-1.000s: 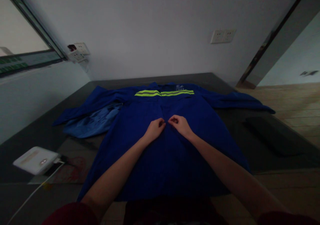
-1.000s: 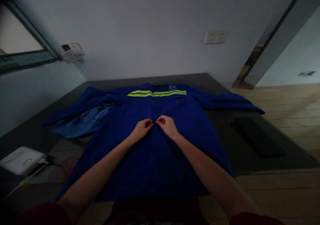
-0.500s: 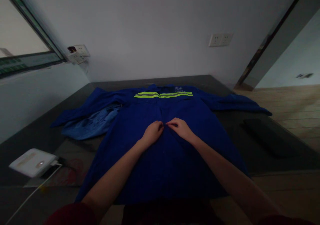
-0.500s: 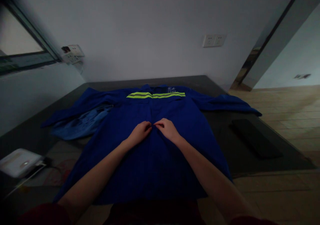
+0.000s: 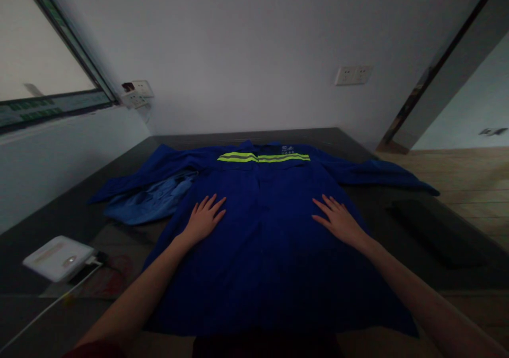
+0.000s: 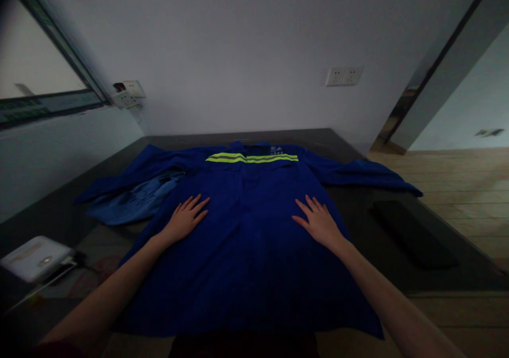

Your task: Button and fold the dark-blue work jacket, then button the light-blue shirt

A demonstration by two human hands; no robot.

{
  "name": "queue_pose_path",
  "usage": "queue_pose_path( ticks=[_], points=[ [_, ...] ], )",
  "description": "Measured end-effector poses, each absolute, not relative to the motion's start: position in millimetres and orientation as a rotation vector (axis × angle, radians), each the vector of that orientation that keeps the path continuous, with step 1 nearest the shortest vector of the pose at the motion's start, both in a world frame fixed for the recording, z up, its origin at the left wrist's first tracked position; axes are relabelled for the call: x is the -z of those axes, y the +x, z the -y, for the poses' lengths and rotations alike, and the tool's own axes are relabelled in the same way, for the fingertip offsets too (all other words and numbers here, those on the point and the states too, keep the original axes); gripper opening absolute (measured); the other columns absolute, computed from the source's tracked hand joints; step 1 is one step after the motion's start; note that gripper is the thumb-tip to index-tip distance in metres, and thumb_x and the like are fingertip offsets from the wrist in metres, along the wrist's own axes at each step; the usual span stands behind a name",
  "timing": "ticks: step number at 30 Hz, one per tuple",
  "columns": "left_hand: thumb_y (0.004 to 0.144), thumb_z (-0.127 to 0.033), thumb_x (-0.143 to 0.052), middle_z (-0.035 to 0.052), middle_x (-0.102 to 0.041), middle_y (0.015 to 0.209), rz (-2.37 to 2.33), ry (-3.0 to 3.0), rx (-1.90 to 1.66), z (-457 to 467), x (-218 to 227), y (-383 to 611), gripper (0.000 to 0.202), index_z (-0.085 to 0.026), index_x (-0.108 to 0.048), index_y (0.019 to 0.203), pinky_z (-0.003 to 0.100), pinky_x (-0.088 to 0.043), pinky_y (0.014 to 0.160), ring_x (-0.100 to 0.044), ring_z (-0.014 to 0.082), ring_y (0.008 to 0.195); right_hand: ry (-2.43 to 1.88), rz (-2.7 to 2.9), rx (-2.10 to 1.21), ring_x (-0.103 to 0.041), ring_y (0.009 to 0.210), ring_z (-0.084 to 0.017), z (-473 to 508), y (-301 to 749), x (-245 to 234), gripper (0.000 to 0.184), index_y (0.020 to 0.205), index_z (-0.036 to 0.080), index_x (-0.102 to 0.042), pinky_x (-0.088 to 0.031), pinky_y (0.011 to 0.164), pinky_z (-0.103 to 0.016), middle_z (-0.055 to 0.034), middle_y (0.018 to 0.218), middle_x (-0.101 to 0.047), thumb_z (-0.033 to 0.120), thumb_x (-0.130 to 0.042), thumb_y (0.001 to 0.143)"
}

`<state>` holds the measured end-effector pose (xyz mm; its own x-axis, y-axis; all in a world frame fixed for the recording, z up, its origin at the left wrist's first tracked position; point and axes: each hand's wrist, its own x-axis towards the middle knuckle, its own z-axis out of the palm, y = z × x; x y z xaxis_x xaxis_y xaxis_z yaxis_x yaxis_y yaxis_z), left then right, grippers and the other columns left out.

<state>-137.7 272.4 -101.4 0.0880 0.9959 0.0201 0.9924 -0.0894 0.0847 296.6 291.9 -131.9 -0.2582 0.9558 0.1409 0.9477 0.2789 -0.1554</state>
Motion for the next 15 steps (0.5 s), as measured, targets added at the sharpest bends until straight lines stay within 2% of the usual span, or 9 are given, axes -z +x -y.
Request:
queue_pose_path(
  ticks=[4, 11, 15],
  points=[
    [0.094, -0.049, -0.027, 0.0014, -0.025, 0.154, -2.097, 2.297, -0.117, -284, 112, -141, 0.052, -0.036, -0.028, 0.144, 0.052, -0.019, 0.111, -0.02, 0.0274, 0.141, -1.769, 2.358, -0.022, -0.023, 0.139, -0.029, -305, 299, 139, 0.064, 0.142, 0.03, -0.037, -0.024, 0.11, -0.051, -0.0074, 0.151, -0.029, 0.064, -0.028, 0.089],
    [0.094, -0.051, -0.026, 0.0037, -0.029, 0.152, -2.066, 2.338, -0.167, -334, 113, -141, 0.052, -0.035, -0.031, 0.144, 0.05, -0.025, 0.109, -0.029, 0.0309, 0.137, -1.759, 2.381, -0.028, -0.025, 0.139, -0.03, -358, 297, 133, 0.062, 0.142, 0.027, -0.038, -0.024, 0.11, -0.052, -0.0101, 0.151, -0.03, 0.062, -0.029, 0.091],
    [0.094, -0.05, -0.028, 0.0016, -0.029, 0.152, -2.009, 2.345, -0.198, -361, 111, -140, 0.051, -0.035, -0.033, 0.142, 0.046, -0.032, 0.106, -0.032, 0.0286, 0.136, -1.72, 2.42, -0.035, -0.026, 0.138, -0.029, -382, 297, 131, 0.058, 0.142, 0.026, -0.038, -0.024, 0.11, -0.051, -0.0112, 0.15, -0.031, 0.057, -0.032, 0.093]
  ],
)
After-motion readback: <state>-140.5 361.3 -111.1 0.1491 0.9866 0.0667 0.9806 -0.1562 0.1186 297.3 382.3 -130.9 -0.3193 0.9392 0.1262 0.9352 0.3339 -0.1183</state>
